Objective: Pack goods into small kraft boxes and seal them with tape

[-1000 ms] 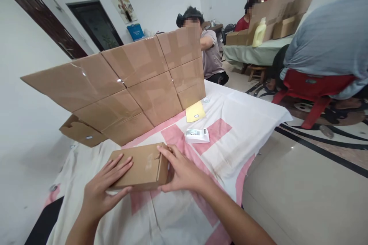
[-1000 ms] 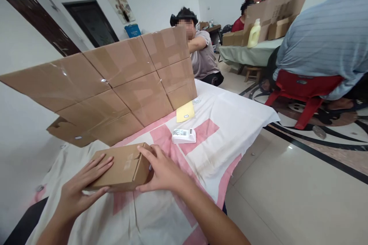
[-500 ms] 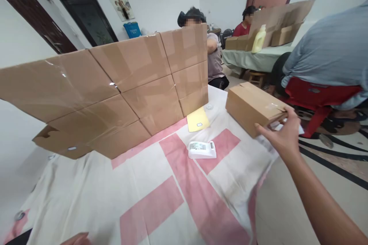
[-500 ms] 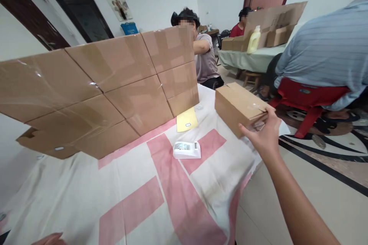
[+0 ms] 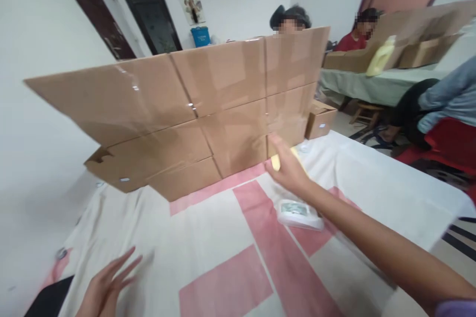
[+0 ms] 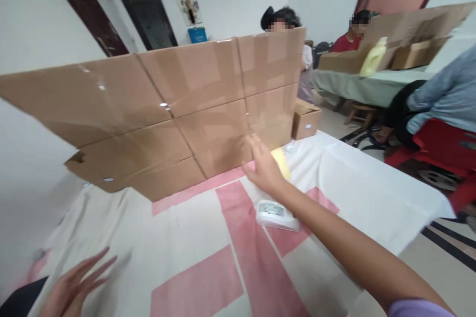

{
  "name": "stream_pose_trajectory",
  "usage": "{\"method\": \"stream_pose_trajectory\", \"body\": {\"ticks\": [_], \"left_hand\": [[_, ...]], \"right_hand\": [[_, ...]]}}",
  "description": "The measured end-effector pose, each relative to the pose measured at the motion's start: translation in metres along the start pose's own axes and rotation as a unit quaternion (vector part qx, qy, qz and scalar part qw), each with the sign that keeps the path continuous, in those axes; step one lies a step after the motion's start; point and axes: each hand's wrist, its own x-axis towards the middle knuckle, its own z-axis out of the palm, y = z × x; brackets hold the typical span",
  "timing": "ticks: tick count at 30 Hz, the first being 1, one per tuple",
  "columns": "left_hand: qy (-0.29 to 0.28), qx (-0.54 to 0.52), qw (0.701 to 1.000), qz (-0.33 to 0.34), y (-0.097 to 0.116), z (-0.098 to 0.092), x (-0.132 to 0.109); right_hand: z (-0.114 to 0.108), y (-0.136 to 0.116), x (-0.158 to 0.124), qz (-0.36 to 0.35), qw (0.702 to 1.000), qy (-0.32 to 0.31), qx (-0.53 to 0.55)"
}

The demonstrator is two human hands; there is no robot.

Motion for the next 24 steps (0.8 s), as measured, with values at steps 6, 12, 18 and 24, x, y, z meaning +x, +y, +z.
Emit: {"method": "stream_pose_trajectory", "body": {"ticks": [6, 12, 18, 24], "left_hand": [[0.168, -0.046, 0.981, -0.081, -0.005, -0.029, 0.074], [0.239, -0.063, 0.967, -0.067, -0.073, -0.043, 0.198], [0.217, -0.144, 0.965, 0.029, -0.096, -0.012, 0.276], [0.235, -0.18, 0.954, 0.046, -0.114, 0.001, 0.282]], "right_hand": [[0.134, -0.157, -0.022, -0.059, 0.943, -0.248, 0.213], [0.286, -0.245, 0.024, 0.039, 0.93, -0.251, 0.267], [0.387, -0.26, 0.09, 0.148, 0.97, -0.124, 0.151], [0.416, -0.26, 0.111, 0.143, 0.979, -0.129, -0.069]]}}
